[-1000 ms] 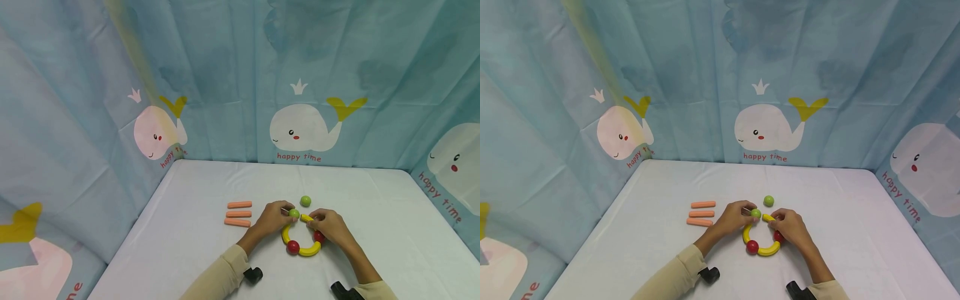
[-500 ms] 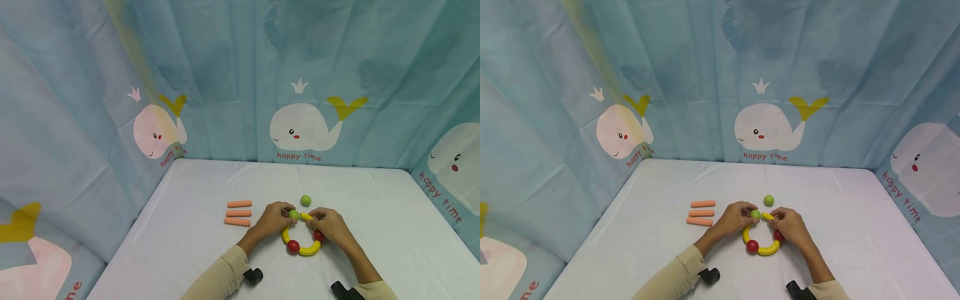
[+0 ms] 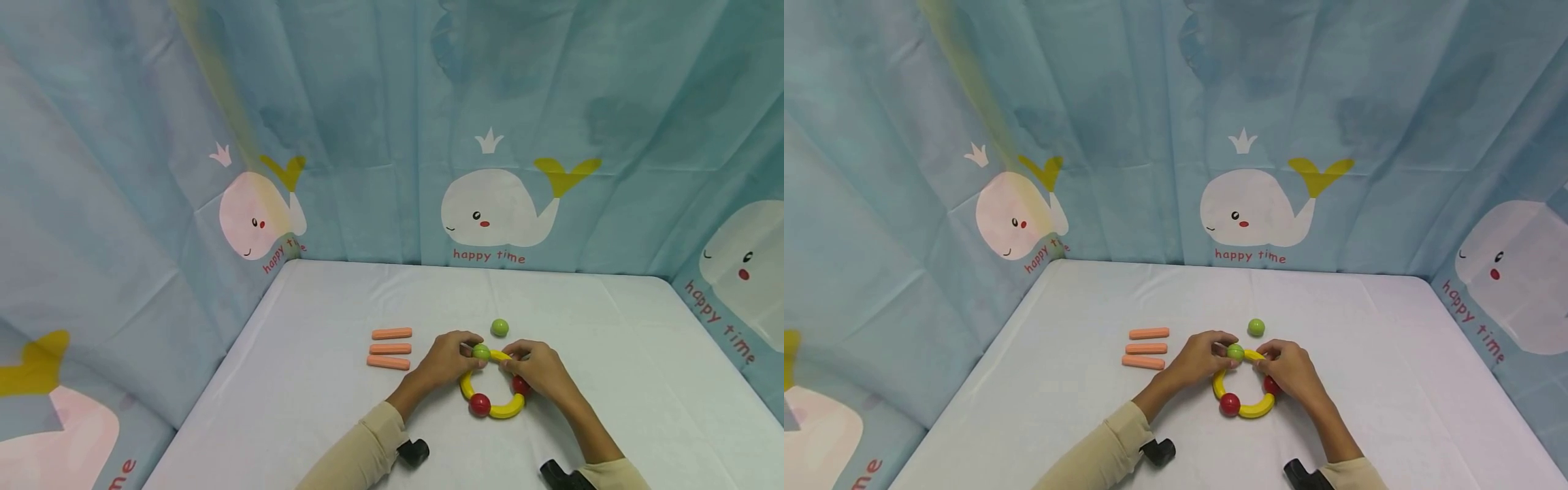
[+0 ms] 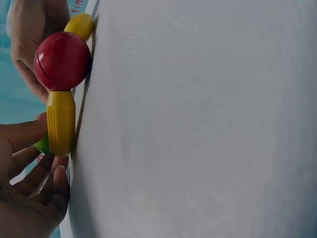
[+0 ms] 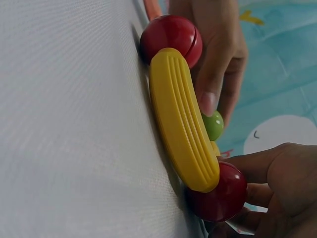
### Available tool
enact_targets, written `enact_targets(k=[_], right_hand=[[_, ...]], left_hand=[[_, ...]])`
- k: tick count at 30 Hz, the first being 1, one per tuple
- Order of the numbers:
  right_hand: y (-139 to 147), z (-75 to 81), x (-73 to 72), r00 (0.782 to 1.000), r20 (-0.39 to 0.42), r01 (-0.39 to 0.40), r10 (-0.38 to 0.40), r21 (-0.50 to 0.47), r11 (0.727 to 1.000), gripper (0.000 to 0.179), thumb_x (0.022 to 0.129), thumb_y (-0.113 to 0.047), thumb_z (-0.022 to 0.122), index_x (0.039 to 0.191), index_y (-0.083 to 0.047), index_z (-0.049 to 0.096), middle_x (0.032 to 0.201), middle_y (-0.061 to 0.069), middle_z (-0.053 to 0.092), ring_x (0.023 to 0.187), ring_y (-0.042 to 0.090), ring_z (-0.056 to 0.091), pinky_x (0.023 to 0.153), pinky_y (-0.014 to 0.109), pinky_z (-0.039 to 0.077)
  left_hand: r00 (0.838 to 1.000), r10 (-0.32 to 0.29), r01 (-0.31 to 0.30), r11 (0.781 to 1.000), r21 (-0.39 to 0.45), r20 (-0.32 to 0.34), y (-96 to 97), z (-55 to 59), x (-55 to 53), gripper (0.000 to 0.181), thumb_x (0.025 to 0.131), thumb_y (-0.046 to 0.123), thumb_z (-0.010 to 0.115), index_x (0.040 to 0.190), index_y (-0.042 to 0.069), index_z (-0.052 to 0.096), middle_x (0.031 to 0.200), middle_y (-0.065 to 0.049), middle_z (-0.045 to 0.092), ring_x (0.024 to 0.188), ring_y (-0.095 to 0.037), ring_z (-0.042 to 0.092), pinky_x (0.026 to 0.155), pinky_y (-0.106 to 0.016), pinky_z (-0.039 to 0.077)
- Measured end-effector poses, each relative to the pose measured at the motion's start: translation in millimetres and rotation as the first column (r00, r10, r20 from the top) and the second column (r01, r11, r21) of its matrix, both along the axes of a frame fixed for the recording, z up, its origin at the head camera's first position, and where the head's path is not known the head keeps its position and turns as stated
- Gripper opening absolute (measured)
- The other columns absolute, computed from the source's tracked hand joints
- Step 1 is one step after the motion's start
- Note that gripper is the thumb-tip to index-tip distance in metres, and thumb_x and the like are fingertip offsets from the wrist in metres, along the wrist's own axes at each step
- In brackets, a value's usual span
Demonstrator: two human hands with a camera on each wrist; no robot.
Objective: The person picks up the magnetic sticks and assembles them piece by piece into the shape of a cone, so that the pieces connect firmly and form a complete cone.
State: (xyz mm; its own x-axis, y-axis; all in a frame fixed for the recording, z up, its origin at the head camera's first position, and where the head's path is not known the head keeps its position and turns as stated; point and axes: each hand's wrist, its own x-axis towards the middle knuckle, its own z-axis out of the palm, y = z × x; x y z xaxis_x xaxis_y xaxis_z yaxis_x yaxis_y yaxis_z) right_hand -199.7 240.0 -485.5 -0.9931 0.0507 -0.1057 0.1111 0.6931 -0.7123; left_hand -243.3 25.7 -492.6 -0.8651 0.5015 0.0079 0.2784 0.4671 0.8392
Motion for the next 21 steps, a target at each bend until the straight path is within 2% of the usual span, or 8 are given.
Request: enact_targets(k=[4, 10, 16, 21], right_hand=[[-1, 0.1, 0.0, 1.0, 0.003, -0.004, 0.004, 0.009, 1.0, 0.025, 0.094, -0.016, 0.08, 0.115, -0.002, 0.076, 0.09, 0.006, 0.064, 0.077, 0.02, 0.055, 0.061, 0.027, 0.049], [-1, -1.0, -0.2, 1.0, 0.002, 0.0, 0.0, 0.018, 1.0, 0.024, 0.094, -0.015, 0.08, 0.115, -0.003, 0.077, 0.091, 0.006, 0.064, 0.079, 0.021, 0.056, 0.063, 0.028, 0.051], [0, -2.6, -0.4, 1.0, -0.016, -0.008, 0.009, 0.019, 1.0, 0.024, 0.093, -0.014, 0.079, 0.115, -0.003, 0.077, 0.091, 0.006, 0.063, 0.08, 0.021, 0.056, 0.064, 0.028, 0.05], [0, -1.9, 0.0, 1.0, -0.02, -0.011, 0.011, 0.018, 1.0, 0.024, 0.093, -0.014, 0.079, 0.115, -0.003, 0.076, 0.092, 0.006, 0.063, 0.081, 0.021, 0.056, 0.063, 0.027, 0.049]], left_hand=[[1.0, 0.023, -0.023, 1.0, -0.007, -0.006, -3.6, -1.0, 3.2, 0.044, 0.094, 0.02, 0.084, 0.134, 0.009, 0.071, 0.124, 0.001, 0.072, 0.103, -0.009, 0.068, 0.085, -0.017, 0.055], [0.993, 0.11, -0.112, 0.992, -0.061, -0.035, -11.2, -0.3, 15.3, 0.044, 0.09, 0.021, 0.086, 0.13, 0.006, 0.072, 0.105, -0.002, 0.069, 0.087, -0.006, 0.06, 0.076, -0.021, 0.053], [0.984, 0.175, -0.176, 0.98, -0.094, -0.021, -17.3, 4.7, 30.2, 0.047, 0.089, 0.026, 0.086, 0.128, 0.003, 0.071, 0.091, 0.004, 0.066, 0.08, -0.008, 0.057, 0.071, -0.026, 0.05], [0.98, 0.197, -0.196, 0.977, -0.079, 0.003, -18.1, 0.6, 36.7, 0.046, 0.089, 0.027, 0.086, 0.125, 0.003, 0.071, 0.085, 0.006, 0.067, 0.075, -0.006, 0.058, 0.067, -0.025, 0.049]])
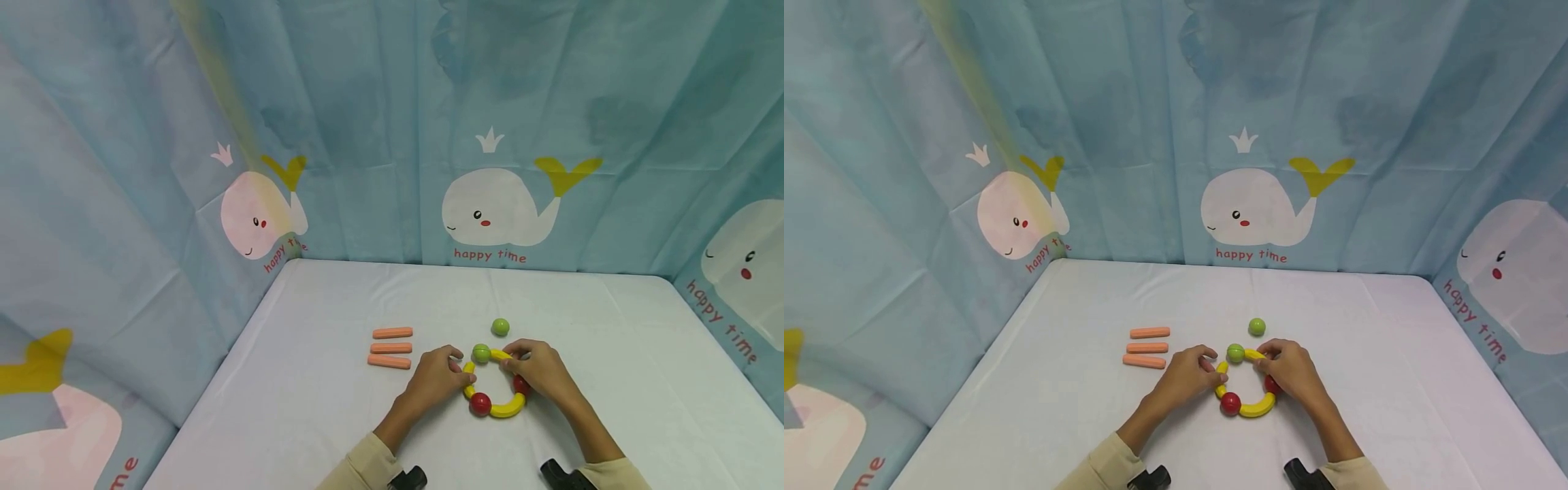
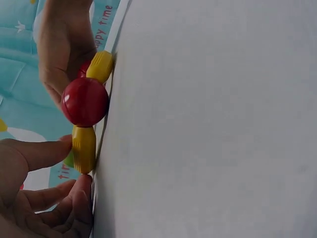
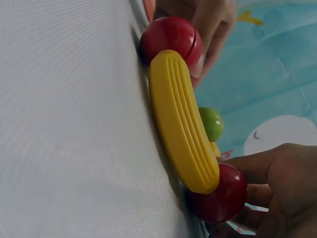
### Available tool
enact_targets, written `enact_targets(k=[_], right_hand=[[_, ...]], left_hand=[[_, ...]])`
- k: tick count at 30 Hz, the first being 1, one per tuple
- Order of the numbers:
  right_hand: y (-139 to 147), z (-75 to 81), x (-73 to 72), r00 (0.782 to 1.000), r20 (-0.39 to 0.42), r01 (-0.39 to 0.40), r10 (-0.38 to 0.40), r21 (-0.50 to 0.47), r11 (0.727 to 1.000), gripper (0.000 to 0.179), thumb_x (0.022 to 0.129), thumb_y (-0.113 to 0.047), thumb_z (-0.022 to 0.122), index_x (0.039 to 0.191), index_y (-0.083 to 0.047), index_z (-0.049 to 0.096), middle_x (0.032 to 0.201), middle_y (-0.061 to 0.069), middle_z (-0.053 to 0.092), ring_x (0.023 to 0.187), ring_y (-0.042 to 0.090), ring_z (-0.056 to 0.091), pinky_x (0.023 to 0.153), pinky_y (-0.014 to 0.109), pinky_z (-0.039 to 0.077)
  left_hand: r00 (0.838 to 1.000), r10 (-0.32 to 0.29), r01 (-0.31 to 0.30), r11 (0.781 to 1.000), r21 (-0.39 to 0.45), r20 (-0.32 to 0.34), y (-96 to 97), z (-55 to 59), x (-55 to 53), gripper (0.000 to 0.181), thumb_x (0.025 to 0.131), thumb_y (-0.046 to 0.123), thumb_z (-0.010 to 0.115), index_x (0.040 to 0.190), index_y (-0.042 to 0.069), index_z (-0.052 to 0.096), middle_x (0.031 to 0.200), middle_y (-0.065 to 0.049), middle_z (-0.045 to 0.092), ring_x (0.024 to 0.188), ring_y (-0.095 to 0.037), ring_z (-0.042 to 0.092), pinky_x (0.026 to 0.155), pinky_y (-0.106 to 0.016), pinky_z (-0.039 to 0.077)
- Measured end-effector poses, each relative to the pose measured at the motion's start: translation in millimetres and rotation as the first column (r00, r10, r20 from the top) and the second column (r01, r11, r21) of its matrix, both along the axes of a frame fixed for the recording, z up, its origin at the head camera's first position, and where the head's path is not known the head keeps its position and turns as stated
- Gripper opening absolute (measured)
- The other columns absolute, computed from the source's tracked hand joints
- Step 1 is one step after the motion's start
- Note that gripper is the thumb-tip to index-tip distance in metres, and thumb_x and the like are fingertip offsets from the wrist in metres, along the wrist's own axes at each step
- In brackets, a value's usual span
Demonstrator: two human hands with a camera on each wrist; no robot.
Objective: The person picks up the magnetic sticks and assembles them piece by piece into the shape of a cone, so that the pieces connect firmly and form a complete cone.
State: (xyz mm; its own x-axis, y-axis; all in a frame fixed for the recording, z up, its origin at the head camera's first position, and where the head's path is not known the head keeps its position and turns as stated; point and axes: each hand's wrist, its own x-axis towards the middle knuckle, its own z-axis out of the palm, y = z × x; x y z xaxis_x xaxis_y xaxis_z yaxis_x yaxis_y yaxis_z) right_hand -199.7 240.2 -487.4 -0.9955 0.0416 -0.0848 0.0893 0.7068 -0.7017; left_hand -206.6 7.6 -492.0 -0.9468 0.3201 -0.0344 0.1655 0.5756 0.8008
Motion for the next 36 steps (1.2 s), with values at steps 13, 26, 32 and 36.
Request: enact_targets(k=[13, 26, 32, 36], right_hand=[[1, -1.5, -0.4, 1.0, 0.011, 0.013, -0.013, 0.002, 1.0, 0.023, 0.093, -0.013, 0.079, 0.113, -0.004, 0.077, 0.091, 0.006, 0.062, 0.082, 0.022, 0.056, 0.064, 0.028, 0.047], [1, 1.0, -0.1, 1.0, 0.012, 0.006, -0.006, -0.016, 1.0, 0.025, 0.093, -0.016, 0.079, 0.114, -0.002, 0.076, 0.091, 0.006, 0.063, 0.08, 0.02, 0.056, 0.062, 0.027, 0.05], [1, 1.6, 0.1, 1.0, 0.028, 0.006, -0.005, -0.027, 1.0, 0.027, 0.093, -0.017, 0.08, 0.115, -0.002, 0.075, 0.092, 0.007, 0.063, 0.077, 0.02, 0.056, 0.062, 0.028, 0.05], [2, 2.4, 0.6, 1.0, 0.017, -0.013, 0.013, -0.021, 1.0, 0.03, 0.093, -0.019, 0.081, 0.117, -0.003, 0.075, 0.096, 0.007, 0.066, 0.08, 0.02, 0.057, 0.066, 0.029, 0.051]], left_hand=[[0.997, 0.068, -0.067, 0.997, 0.035, -0.038, 9.0, 1.7, 3.1, 0.015, 0.087, 0.009, 0.083, 0.097, 0.002, 0.076, 0.078, 0.006, 0.064, 0.07, -0.004, 0.056, 0.06, -0.019, 0.049], [0.994, 0.08, -0.077, 0.997, 0.028, -0.081, 11.6, -1.8, -9.3, 0.013, 0.087, 0.008, 0.084, 0.098, 0.003, 0.081, 0.08, 0.007, 0.069, 0.075, -0.003, 0.058, 0.065, -0.019, 0.051], [0.995, 0.069, -0.061, 0.993, 0.102, -0.071, 4.1, -3.7, -4.1, 0.021, 0.09, 0.013, 0.084, 0.108, 0.006, 0.081, 0.094, 0.004, 0.072, 0.081, -0.002, 0.061, 0.071, -0.02, 0.053], [0.997, 0.039, -0.031, 0.99, 0.136, -0.059, -2.5, 0.7, 7.1, 0.026, 0.09, 0.019, 0.085, 0.114, 0.01, 0.081, 0.104, -0.001, 0.069, 0.085, -0.002, 0.061, 0.072, -0.022, 0.053]])
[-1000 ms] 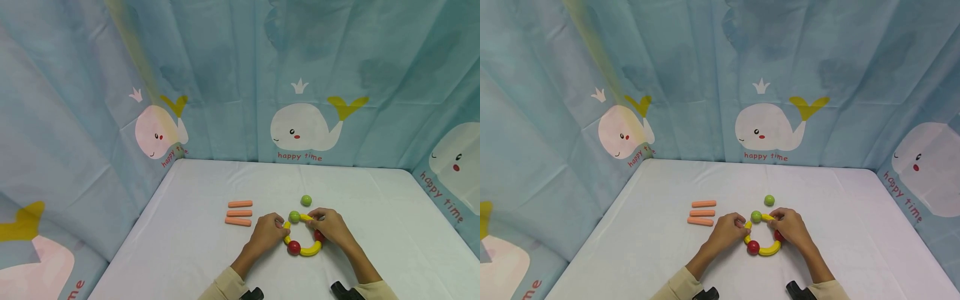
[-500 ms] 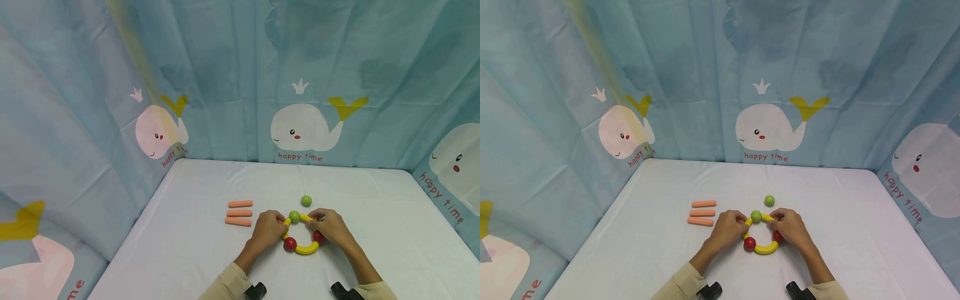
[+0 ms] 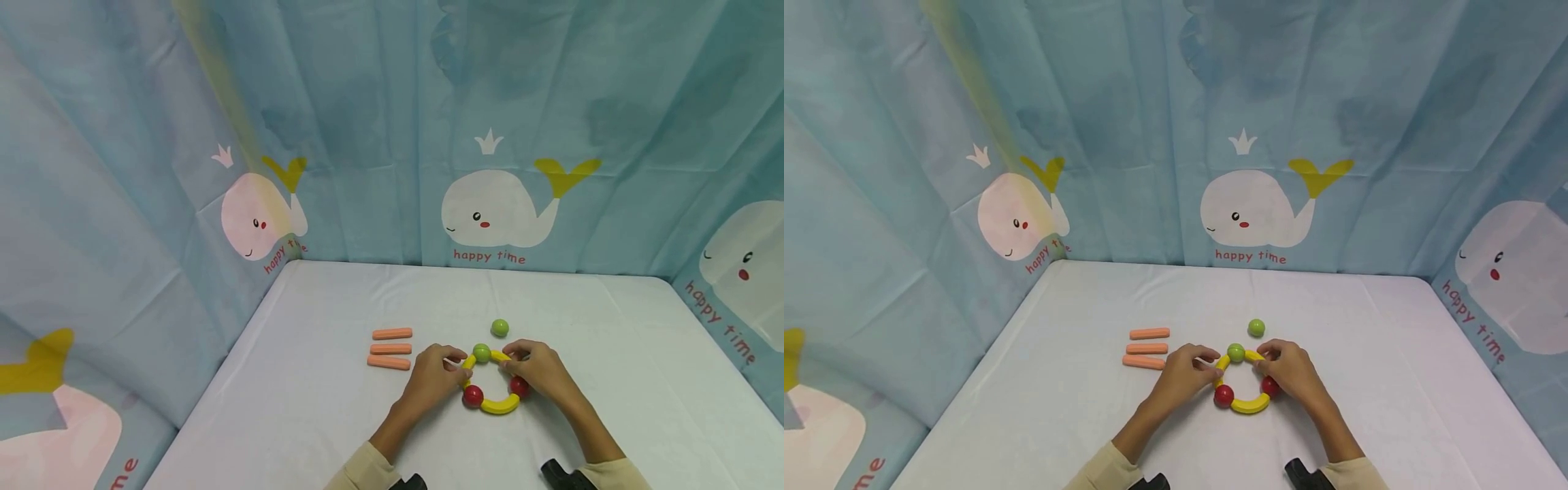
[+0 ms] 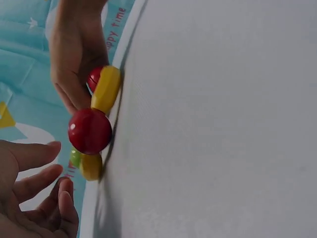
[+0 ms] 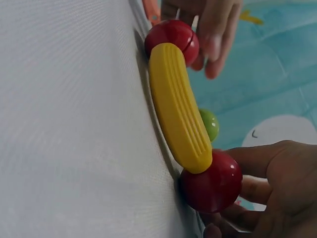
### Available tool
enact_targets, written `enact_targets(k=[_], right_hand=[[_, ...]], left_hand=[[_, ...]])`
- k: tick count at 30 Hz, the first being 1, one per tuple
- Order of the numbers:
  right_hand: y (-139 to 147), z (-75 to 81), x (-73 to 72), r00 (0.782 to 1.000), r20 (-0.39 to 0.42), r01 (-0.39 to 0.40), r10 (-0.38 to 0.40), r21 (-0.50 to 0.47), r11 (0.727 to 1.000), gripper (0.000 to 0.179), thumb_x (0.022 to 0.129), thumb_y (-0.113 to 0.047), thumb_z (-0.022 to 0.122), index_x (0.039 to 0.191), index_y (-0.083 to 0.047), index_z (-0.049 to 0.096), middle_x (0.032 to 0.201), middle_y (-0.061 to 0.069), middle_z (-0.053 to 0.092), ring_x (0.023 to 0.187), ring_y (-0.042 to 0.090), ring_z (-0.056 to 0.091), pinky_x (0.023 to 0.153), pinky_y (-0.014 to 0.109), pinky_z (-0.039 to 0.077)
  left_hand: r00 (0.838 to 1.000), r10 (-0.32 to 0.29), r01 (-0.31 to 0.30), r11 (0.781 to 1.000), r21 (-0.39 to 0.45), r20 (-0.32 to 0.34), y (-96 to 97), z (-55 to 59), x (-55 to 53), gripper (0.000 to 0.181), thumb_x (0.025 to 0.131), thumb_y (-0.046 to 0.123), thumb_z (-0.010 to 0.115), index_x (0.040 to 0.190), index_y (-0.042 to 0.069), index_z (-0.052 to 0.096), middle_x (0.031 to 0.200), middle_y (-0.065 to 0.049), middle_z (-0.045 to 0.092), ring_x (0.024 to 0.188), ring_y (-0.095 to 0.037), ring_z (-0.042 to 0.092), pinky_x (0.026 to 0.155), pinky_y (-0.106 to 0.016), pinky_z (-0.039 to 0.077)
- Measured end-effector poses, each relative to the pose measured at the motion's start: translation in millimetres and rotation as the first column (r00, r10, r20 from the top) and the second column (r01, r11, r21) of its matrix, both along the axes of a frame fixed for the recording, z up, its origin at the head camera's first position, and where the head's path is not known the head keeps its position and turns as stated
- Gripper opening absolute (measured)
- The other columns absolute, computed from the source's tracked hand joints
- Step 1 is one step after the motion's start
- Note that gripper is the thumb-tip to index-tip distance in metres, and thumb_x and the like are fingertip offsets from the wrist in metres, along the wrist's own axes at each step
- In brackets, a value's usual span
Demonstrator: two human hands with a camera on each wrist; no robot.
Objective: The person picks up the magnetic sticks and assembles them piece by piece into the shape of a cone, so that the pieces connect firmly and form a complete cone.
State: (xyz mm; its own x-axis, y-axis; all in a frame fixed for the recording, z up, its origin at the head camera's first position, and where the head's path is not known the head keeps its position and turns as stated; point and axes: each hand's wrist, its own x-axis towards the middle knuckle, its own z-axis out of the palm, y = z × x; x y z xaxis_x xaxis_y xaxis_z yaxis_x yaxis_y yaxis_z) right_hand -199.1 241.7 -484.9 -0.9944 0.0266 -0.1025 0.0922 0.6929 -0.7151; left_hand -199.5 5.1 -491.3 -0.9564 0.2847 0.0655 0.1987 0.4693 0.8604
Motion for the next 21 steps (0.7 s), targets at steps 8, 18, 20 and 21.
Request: enact_targets(k=[8, 18, 20, 21], right_hand=[[-7, -1.5, -4.2, 0.985, -0.121, -0.122, 0.123, 0.015, 0.992, 0.038, 0.093, -0.028, 0.083, 0.126, -0.009, 0.076, 0.118, 0.01, 0.073, 0.102, 0.026, 0.066, 0.083, 0.04, 0.057], [-18, -0.1, -12.5, 0.965, -0.165, -0.198, 0.202, 0.045, 0.979, 0.028, 0.094, -0.021, 0.081, 0.121, -0.013, 0.079, 0.113, 0.002, 0.075, 0.097, 0.02, 0.066, 0.082, 0.039, 0.054], [-18, -0.2, -13.1, 0.97, -0.148, -0.187, 0.191, 0.039, 0.982, 0.028, 0.094, -0.021, 0.082, 0.12, -0.013, 0.079, 0.114, 0.004, 0.075, 0.097, 0.02, 0.068, 0.081, 0.038, 0.056], [-17, 0.0, -12.9, 0.973, -0.136, -0.181, 0.184, 0.034, 0.983, 0.028, 0.094, -0.021, 0.082, 0.12, -0.013, 0.079, 0.116, 0.005, 0.075, 0.098, 0.021, 0.069, 0.08, 0.037, 0.057]], left_hand=[[0.994, -0.11, 0.109, 0.994, 0.027, 0.018, -3.6, 2.7, 22.9, 0.028, 0.088, 0.022, 0.089, 0.112, 0.008, 0.083, 0.098, 0.002, 0.065, 0.085, -0.003, 0.059, 0.073, -0.02, 0.051], [0.99, -0.133, 0.133, 0.991, 0.014, -0.047, 0.8, -6.6, 26.4, 0.025, 0.085, 0.019, 0.091, 0.104, 0.008, 0.082, 0.088, 0.003, 0.062, 0.081, -0.003, 0.053, 0.07, -0.017, 0.047], [0.992, -0.123, 0.124, 0.992, 0.006, -0.039, -0.3, -4.7, 26.9, 0.024, 0.085, 0.018, 0.091, 0.104, 0.008, 0.082, 0.088, 0.003, 0.062, 0.082, -0.003, 0.053, 0.07, -0.018, 0.047], [0.993, -0.117, 0.117, 0.993, 0.004, -0.03, -1.2, -3.4, 27.2, 0.024, 0.085, 0.018, 0.091, 0.104, 0.008, 0.082, 0.089, 0.003, 0.062, 0.082, -0.004, 0.054, 0.07, -0.018, 0.047]])
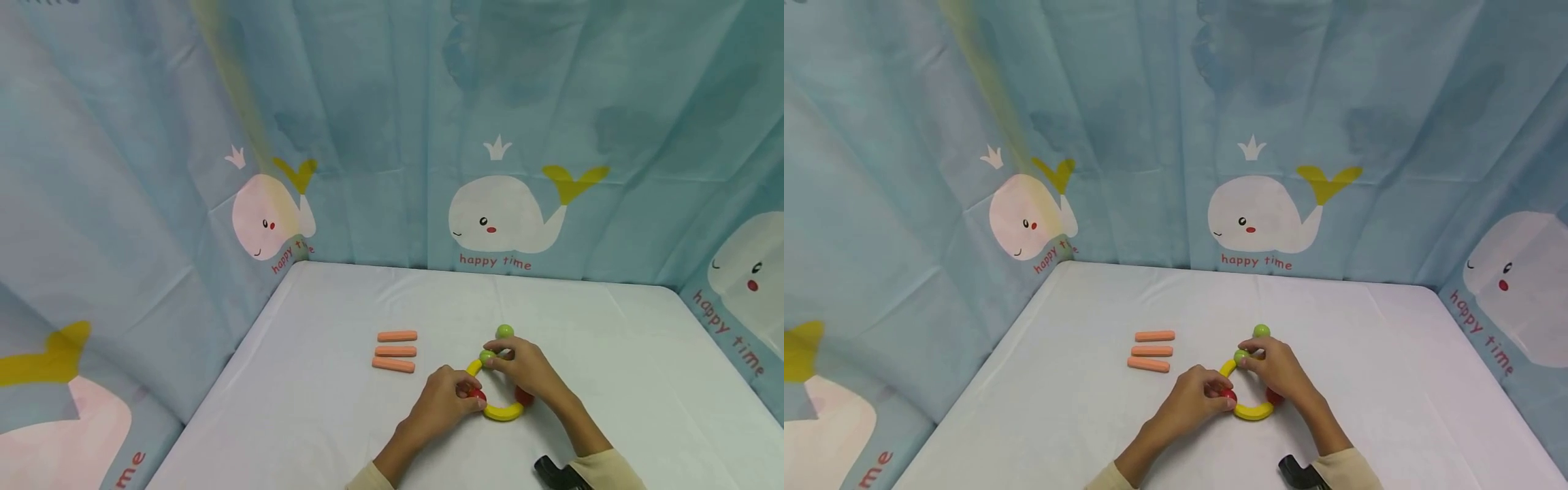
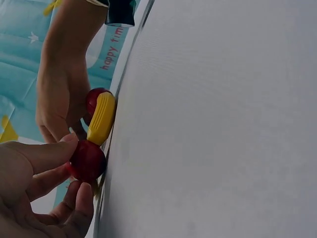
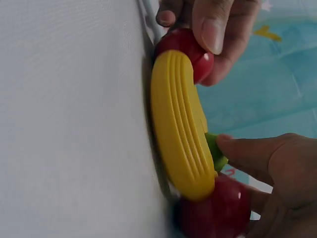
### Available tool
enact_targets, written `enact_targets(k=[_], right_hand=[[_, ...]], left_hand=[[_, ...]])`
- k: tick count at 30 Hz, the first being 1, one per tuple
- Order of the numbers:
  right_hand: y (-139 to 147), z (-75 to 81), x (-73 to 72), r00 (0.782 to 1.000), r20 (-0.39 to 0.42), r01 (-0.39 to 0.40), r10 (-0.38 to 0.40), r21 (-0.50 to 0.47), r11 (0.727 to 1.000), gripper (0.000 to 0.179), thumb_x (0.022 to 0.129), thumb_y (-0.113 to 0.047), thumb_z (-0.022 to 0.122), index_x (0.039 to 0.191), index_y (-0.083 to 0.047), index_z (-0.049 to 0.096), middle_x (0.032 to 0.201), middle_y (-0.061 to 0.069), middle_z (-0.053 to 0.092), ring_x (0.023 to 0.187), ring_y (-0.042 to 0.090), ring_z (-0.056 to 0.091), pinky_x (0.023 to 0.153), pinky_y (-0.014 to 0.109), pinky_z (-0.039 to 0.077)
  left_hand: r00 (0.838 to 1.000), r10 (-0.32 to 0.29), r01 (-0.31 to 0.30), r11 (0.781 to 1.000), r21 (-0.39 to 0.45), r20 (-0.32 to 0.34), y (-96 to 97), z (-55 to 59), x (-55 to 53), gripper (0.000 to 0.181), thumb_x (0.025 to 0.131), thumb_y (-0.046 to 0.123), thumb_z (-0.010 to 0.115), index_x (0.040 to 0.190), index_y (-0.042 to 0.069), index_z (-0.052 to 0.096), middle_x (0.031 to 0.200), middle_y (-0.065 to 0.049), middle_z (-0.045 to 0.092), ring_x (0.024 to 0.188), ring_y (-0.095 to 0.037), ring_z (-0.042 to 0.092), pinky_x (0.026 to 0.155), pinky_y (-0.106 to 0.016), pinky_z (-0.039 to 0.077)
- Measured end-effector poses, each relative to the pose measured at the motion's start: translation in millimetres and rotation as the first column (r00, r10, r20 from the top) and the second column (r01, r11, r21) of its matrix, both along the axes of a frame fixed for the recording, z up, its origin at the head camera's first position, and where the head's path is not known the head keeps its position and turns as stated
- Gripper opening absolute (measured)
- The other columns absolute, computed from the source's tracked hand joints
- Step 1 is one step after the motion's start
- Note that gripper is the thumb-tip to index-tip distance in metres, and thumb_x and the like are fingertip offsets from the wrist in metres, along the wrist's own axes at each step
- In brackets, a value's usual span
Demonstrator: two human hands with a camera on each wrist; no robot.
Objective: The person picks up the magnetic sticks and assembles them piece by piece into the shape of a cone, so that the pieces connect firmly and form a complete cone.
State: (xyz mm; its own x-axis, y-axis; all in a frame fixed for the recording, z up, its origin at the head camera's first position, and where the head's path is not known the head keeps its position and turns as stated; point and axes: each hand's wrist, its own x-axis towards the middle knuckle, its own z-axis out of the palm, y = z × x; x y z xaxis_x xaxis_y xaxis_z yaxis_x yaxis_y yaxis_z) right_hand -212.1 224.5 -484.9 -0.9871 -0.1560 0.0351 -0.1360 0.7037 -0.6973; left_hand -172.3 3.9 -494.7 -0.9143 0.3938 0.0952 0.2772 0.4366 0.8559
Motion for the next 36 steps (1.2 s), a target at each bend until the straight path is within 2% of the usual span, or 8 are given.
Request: enact_targets(k=[6, 11, 14, 17, 21, 26, 31, 36], right_hand=[[9, 1.5, 3.6, 0.999, 0.036, 0.029, -0.029, -0.001, 1.0, 0.033, 0.094, -0.024, 0.082, 0.125, -0.011, 0.076, 0.117, 0.011, 0.074, 0.096, 0.024, 0.069, 0.075, 0.035, 0.057], [17, 3.0, 8.6, 0.999, 0.028, 0.028, -0.029, 0.032, 0.999, 0.034, 0.095, -0.024, 0.081, 0.126, -0.011, 0.077, 0.124, 0.015, 0.074, 0.107, 0.032, 0.067, 0.084, 0.044, 0.06], [21, 3.3, 12.2, 0.998, 0.047, 0.029, -0.031, 0.032, 0.999, 0.033, 0.094, -0.024, 0.081, 0.124, -0.01, 0.078, 0.129, 0.017, 0.072, 0.103, 0.03, 0.067, 0.08, 0.042, 0.06], [25, 3.5, 15.2, 0.997, 0.073, 0.034, -0.034, 0.008, 0.999, 0.034, 0.094, -0.024, 0.081, 0.123, -0.008, 0.078, 0.124, 0.016, 0.074, 0.087, 0.022, 0.064, 0.068, 0.033, 0.056], [30, 3.4, 19.3, 0.993, 0.106, 0.056, -0.053, -0.026, 0.998, 0.034, 0.094, -0.023, 0.082, 0.123, -0.007, 0.077, 0.117, 0.012, 0.074, 0.078, 0.017, 0.063, 0.063, 0.029, 0.055], [35, 4.7, 23.9, 0.987, 0.143, 0.078, -0.07, -0.053, 0.996, 0.035, 0.091, -0.02, 0.084, 0.121, -0.005, 0.075, 0.119, 0.015, 0.073, 0.079, 0.018, 0.069, 0.067, 0.03, 0.059], [39, 5.3, 28.9, 0.98, 0.172, 0.108, -0.1, -0.041, 0.993, 0.036, 0.09, -0.021, 0.086, 0.121, -0.006, 0.074, 0.116, 0.011, 0.073, 0.085, 0.017, 0.07, 0.072, 0.03, 0.059], [40, 6.4, 33.8, 0.976, 0.197, 0.109, -0.096, -0.054, 0.993, 0.04, 0.09, -0.022, 0.086, 0.124, -0.006, 0.074, 0.111, 0.008, 0.074, 0.082, 0.017, 0.072, 0.07, 0.03, 0.058]], left_hand=[[0.999, 0.042, -0.042, 0.999, 0.001, 0.024, -5.2, 2.3, -2.0, 0.023, 0.088, 0.016, 0.088, 0.109, 0.008, 0.082, 0.095, 0.002, 0.063, 0.086, -0.007, 0.059, 0.073, -0.019, 0.05], [0.997, 0.078, -0.078, 0.997, -0.005, 0.007, -9.0, 0.4, -8.5, 0.023, 0.09, 0.015, 0.086, 0.111, 0.008, 0.081, 0.1, 0.001, 0.067, 0.088, -0.006, 0.06, 0.075, -0.021, 0.052], [0.996, 0.09, -0.09, 0.996, -0.01, 0.008, -10.4, -0.3, -14.5, 0.024, 0.09, 0.014, 0.086, 0.112, 0.007, 0.08, 0.101, 0.001, 0.07, 0.086, -0.003, 0.06, 0.075, -0.021, 0.052], [0.996, 0.083, -0.083, 0.997, -0.002, 0.014, -11.2, -1.0, -21.8, 0.023, 0.091, 0.012, 0.084, 0.113, 0.007, 0.079, 0.1, 0.001, 0.073, 0.083, -0.002, 0.062, 0.074, -0.021, 0.054], [0.997, 0.073, -0.073, 0.997, 0.007, 0.018, -10.7, 0.8, -31.6, 0.021, 0.094, 0.01, 0.081, 0.114, 0.006, 0.079, 0.103, -0.001, 0.077, 0.085, -0.004, 0.066, 0.076, -0.021, 0.056], [0.998, 0.063, -0.062, 0.998, -0.02, 0.026, -7.0, 4.2, -42.4, 0.021, 0.096, 0.009, 0.079, 0.116, 0.006, 0.079, 0.106, -0.002, 0.078, 0.089, -0.008, 0.068, 0.079, -0.022, 0.056], [0.997, 0.039, -0.037, 0.999, -0.033, 0.064, -0.4, 6.1, -51.3, 0.023, 0.097, 0.009, 0.077, 0.119, 0.006, 0.079, 0.107, -0.001, 0.078, 0.091, -0.007, 0.068, 0.08, -0.022, 0.057], [0.997, 0.027, -0.024, 0.999, -0.034, 0.079, 4.1, 5.2, -60.4, 0.023, 0.098, 0.012, 0.077, 0.12, 0.009, 0.079, 0.107, 0.002, 0.078, 0.094, -0.006, 0.068, 0.082, -0.021, 0.057]])
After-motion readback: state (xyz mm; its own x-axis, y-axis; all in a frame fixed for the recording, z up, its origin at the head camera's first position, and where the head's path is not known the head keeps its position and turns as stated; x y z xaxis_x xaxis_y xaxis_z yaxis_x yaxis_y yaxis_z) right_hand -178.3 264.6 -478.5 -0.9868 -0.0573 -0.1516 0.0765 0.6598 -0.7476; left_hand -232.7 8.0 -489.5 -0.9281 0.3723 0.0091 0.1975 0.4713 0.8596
